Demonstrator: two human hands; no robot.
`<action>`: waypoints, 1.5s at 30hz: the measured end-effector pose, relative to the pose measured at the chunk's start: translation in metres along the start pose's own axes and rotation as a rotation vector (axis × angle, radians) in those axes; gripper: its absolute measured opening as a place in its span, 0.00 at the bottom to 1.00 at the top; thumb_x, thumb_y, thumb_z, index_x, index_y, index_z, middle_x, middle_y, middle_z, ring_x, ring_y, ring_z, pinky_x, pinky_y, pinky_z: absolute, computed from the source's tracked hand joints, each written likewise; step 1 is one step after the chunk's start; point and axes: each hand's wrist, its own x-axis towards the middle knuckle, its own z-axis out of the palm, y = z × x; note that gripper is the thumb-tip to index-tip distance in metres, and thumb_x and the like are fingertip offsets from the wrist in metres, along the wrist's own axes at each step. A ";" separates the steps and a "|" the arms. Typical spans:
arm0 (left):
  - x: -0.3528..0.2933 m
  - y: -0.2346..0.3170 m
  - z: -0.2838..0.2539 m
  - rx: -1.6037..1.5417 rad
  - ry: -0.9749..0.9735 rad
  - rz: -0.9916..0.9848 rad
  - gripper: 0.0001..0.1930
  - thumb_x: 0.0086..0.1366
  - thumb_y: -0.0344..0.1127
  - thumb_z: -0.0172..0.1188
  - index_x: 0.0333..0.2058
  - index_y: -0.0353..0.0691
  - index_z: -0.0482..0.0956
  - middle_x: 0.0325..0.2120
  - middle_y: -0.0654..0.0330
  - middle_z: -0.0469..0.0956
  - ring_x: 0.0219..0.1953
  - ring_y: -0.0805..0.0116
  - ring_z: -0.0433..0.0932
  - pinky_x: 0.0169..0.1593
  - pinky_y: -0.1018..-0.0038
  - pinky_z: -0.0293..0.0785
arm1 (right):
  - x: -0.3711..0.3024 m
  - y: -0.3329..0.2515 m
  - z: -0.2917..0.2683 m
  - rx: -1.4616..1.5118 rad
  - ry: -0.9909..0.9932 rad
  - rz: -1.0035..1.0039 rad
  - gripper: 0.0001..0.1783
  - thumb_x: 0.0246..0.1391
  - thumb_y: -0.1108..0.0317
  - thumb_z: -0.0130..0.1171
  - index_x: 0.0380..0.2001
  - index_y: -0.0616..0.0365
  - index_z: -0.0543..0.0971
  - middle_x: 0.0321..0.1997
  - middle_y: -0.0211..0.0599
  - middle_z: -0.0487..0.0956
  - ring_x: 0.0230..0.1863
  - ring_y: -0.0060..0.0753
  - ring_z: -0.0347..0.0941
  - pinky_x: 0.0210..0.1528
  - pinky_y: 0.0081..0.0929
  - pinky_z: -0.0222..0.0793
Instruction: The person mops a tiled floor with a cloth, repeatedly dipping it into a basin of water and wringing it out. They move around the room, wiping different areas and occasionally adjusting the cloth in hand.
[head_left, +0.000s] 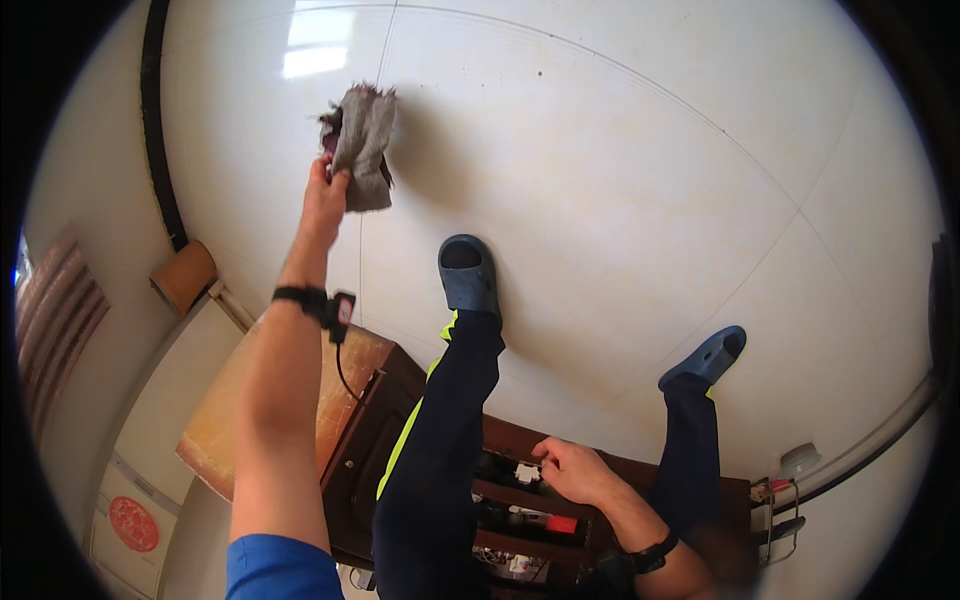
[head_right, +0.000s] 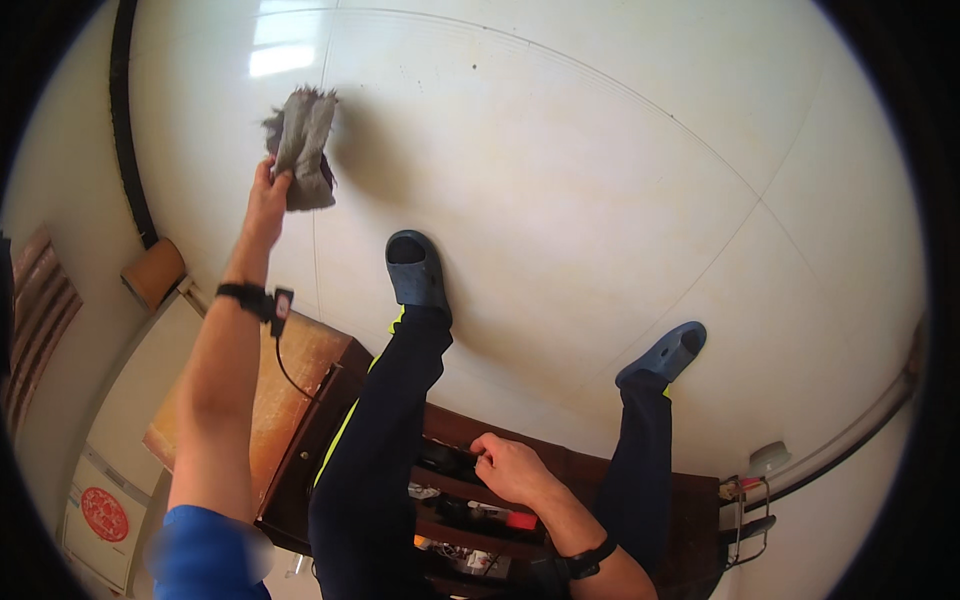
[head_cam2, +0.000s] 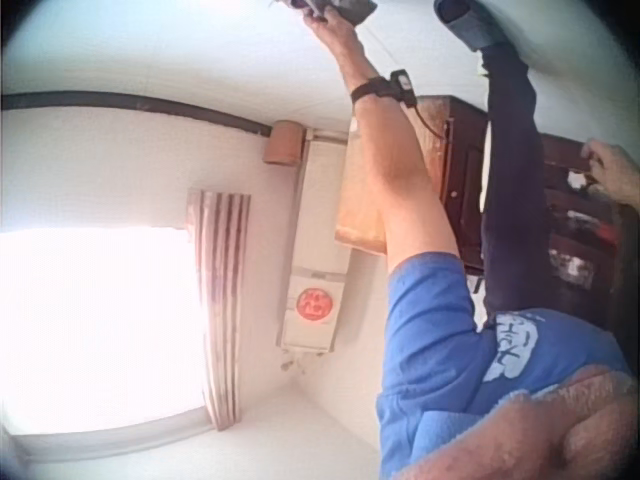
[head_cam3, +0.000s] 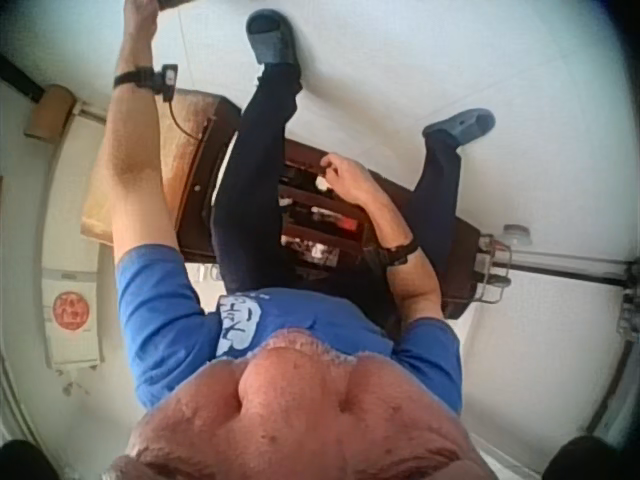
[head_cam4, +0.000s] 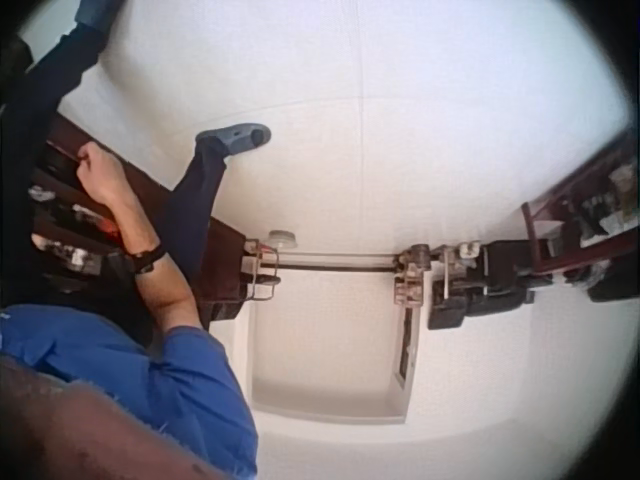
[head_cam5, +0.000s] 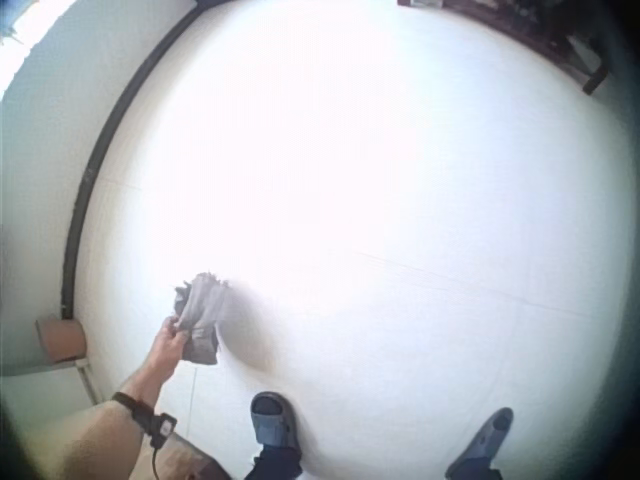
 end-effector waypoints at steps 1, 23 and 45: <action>0.015 -0.007 0.001 0.119 0.002 -0.063 0.25 0.76 0.34 0.59 0.68 0.35 0.66 0.46 0.57 0.80 0.47 0.70 0.77 0.51 0.73 0.75 | 0.000 -0.001 -0.002 0.009 0.003 0.009 0.18 0.63 0.65 0.57 0.53 0.60 0.80 0.40 0.45 0.86 0.46 0.50 0.83 0.51 0.42 0.77; -0.072 0.101 0.356 0.557 0.151 0.317 0.28 0.64 0.31 0.69 0.62 0.45 0.72 0.52 0.34 0.70 0.51 0.33 0.76 0.57 0.48 0.76 | -0.092 0.006 -0.056 0.328 -0.087 -0.196 0.18 0.65 0.67 0.54 0.55 0.61 0.78 0.38 0.50 0.84 0.41 0.53 0.82 0.47 0.43 0.77; -0.306 0.213 0.610 0.271 -0.646 0.494 0.27 0.63 0.31 0.69 0.60 0.47 0.72 0.53 0.39 0.70 0.51 0.34 0.77 0.56 0.49 0.79 | -0.154 0.062 -0.064 0.243 0.100 -0.486 0.12 0.64 0.68 0.57 0.48 0.60 0.77 0.42 0.52 0.84 0.46 0.60 0.81 0.49 0.52 0.76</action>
